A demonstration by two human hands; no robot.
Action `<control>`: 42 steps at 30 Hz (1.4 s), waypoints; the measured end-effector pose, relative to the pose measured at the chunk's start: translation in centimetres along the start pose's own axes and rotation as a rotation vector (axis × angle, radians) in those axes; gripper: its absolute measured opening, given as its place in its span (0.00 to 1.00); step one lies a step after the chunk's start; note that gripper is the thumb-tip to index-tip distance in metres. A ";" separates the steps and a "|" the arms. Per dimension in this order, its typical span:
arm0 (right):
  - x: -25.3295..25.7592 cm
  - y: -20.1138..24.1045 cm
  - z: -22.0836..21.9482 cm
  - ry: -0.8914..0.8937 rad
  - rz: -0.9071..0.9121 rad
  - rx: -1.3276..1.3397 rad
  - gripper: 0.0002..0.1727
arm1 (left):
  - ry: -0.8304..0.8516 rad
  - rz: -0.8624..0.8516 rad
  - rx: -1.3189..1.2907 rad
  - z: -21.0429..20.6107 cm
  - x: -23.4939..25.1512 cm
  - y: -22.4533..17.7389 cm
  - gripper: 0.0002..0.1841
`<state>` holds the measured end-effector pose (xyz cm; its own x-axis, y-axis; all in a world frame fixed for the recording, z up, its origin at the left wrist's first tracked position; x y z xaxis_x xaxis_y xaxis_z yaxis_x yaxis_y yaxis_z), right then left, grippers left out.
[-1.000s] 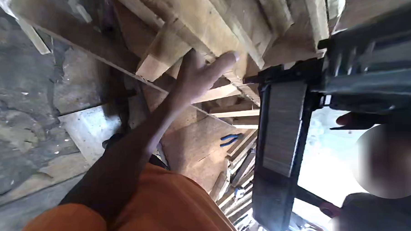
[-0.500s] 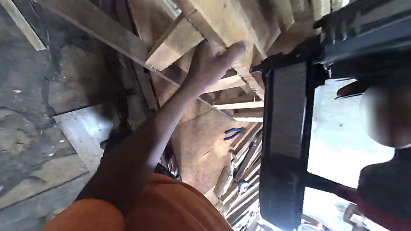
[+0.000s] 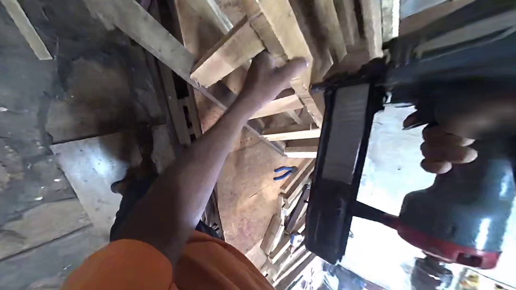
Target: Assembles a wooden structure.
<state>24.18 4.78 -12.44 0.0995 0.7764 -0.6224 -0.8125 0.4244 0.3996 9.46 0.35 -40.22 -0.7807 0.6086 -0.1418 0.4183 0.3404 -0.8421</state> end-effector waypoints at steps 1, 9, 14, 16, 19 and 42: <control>-0.1 0.2 0.2 -0.008 0.013 -0.030 0.12 | 0.004 -0.001 -0.003 -0.1 0.0 0.2 0.23; -0.8 0.5 0.3 0.026 -0.034 0.043 0.15 | 0.014 -0.029 -0.036 -0.2 0.3 0.6 0.24; 0.8 0.4 1.8 0.149 -0.058 0.161 0.09 | 0.009 -0.044 -0.045 -0.1 0.6 0.9 0.23; 1.3 0.3 2.8 0.194 -0.082 0.173 0.10 | 0.017 -0.036 -0.034 0.0 0.4 0.8 0.23; 2.4 -0.5 4.3 0.246 -0.075 0.201 0.14 | 0.023 -0.050 -0.047 0.1 0.6 0.9 0.22; -6.8 -7.9 4.3 0.087 0.128 -0.212 0.06 | 0.019 0.066 -0.036 0.0 -0.6 -1.6 0.27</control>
<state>32.39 -1.87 -8.45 -0.0538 0.7707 -0.6349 -0.9185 0.2112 0.3342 9.24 -0.54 -38.83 -0.7419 0.6442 -0.1860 0.4852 0.3243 -0.8121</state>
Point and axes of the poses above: each hand's wrist, its own x-axis towards the middle knuckle, its own z-axis out of the back of the hand, y = z × x, the point moved 2 cm from there along x, towards the middle knuckle, and after that the axes turned 10 degrees about -y, right-handed, at the moved point
